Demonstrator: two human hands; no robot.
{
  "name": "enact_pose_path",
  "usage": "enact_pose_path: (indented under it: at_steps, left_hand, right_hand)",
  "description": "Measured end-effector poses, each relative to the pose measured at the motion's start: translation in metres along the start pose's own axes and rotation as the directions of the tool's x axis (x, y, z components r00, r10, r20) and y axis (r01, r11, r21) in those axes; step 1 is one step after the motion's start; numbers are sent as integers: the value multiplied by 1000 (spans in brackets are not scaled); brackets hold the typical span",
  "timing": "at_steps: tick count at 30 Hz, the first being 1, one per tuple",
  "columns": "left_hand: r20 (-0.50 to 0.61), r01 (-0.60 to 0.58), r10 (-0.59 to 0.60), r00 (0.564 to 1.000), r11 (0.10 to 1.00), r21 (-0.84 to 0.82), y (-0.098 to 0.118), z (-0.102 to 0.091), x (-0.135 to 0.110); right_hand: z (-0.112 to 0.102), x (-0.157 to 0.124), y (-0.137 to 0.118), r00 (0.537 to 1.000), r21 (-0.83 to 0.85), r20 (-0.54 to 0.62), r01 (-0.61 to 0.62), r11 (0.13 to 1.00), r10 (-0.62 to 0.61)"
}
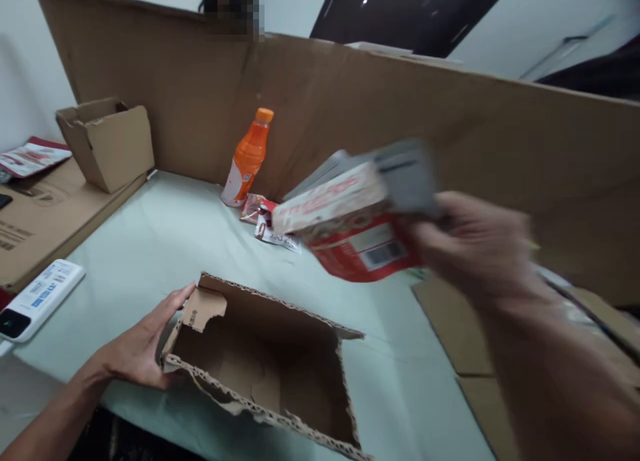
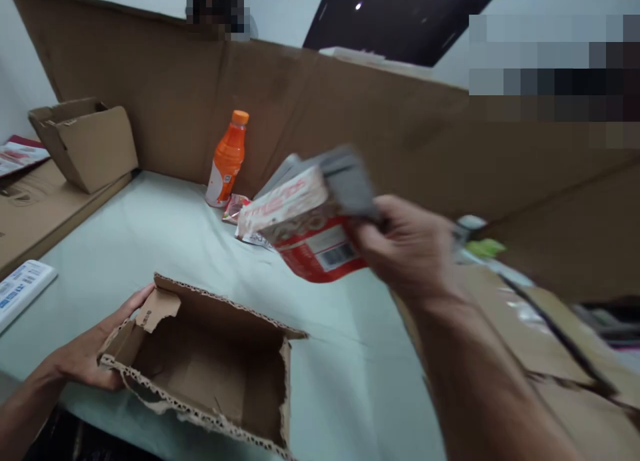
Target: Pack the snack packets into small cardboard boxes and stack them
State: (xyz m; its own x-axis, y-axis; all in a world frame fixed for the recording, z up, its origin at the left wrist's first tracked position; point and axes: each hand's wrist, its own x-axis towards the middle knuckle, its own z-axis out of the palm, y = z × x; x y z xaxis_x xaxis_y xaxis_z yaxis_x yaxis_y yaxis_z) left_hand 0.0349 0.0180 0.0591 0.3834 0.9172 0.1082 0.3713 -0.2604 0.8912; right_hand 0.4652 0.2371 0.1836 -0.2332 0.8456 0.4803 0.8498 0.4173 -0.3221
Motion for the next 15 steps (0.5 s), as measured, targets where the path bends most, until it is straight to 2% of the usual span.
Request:
enact_pose_path:
  at_steps: [2,4,6,8,9,10,11,13,14,15]
  left_hand:
    - [-35,16,-15,999,1000,22,0,0,-5]
    - [-85,35,-30,996,997,64,-1,-5,-11]
    - [-160,70,-50,986,991,117,-1,-21,-22]
    - [-278,125,-72,958,976,178,0,-47,-37]
    - [-362,168,-84,928,964,208,2,-63,-46]
    - [-469,225,-90,879,944,241,4,-79,-53]
    - [-581,284,-87,809,923,258,6,-95,-60]
    - [-786,348,-23,618,905,247,10,-124,-69]
    - [-844,358,14,535,902,242,12,-137,-70]
    - [-880,370,51,473,894,251,13,-148,-71]
  right_hand:
    - [67,15,-31,999,29,47,-4,1000,3]
    - [116,16,-45,998,38,67,-20,999,18]
    - [144,13,-42,998,45,52,-33,998,30]
    - [154,7,-31,1000,61,-5,-19,998,19]
    - [154,3,-24,999,72,-40,-7,997,10]
    - [153,-2,-18,997,81,-73,3,997,3]
    - [151,-8,-13,995,89,-100,11,996,-2]
    - [146,-27,-3,993,111,-119,-2,994,15]
    - [145,-38,1,993,130,-113,-30,991,45]
    - [144,-50,6,991,153,-104,-68,986,84]
